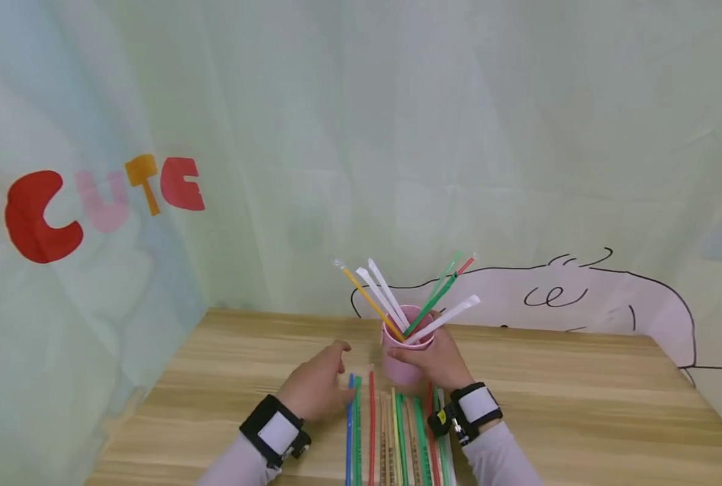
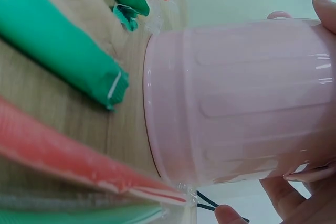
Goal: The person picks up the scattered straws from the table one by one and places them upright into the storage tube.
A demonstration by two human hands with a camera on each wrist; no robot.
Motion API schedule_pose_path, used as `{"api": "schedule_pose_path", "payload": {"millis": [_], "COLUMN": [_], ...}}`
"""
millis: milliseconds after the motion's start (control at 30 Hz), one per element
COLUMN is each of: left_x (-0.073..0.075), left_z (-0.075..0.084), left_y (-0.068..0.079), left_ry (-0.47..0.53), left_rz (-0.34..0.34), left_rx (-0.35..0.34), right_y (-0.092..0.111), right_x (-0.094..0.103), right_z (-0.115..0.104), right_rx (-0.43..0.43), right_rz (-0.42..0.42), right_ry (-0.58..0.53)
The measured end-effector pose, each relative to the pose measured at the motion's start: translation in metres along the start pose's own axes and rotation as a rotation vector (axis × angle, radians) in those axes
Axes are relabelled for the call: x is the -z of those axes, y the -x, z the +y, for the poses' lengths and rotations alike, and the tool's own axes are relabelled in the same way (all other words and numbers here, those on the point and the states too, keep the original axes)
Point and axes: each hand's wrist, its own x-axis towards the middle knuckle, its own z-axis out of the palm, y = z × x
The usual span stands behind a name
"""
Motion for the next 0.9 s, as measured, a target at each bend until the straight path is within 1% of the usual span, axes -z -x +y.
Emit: {"api": "schedule_pose_path", "payload": {"millis": [133, 233, 367, 433, 633, 733, 900], "left_x": [-0.010, -0.018, -0.028, -0.031, -0.033, -0.033, -0.030], "left_z": [0.000, 0.002, 0.004, 0.003, 0.001, 0.000, 0.000], "left_y": [0.016, 0.022, 0.025, 0.025, 0.024, 0.023, 0.023], "left_ry": [-0.009, -0.025, -0.073, -0.087, -0.073, -0.057, -0.014], "left_rz": [-0.045, -0.063, -0.053, -0.032, 0.035, 0.041, 0.027], "left_rx": [0.020, 0.001, -0.042, -0.060, -0.089, -0.080, -0.040], "right_y": [-0.001, -0.001, 0.000, 0.000, 0.001, 0.001, 0.002], "right_x": [0.001, 0.001, 0.002, 0.002, 0.002, 0.002, 0.003], "right_z": [0.003, 0.003, 0.001, 0.001, 0.000, 0.000, -0.002], "right_rx": [-0.011, -0.018, -0.025, -0.025, -0.035, -0.042, -0.055], "right_rz": [-0.015, -0.014, -0.003, -0.002, -0.001, -0.003, -0.010], "right_ry": [-0.015, -0.019, -0.015, -0.007, 0.017, 0.023, 0.009]}}
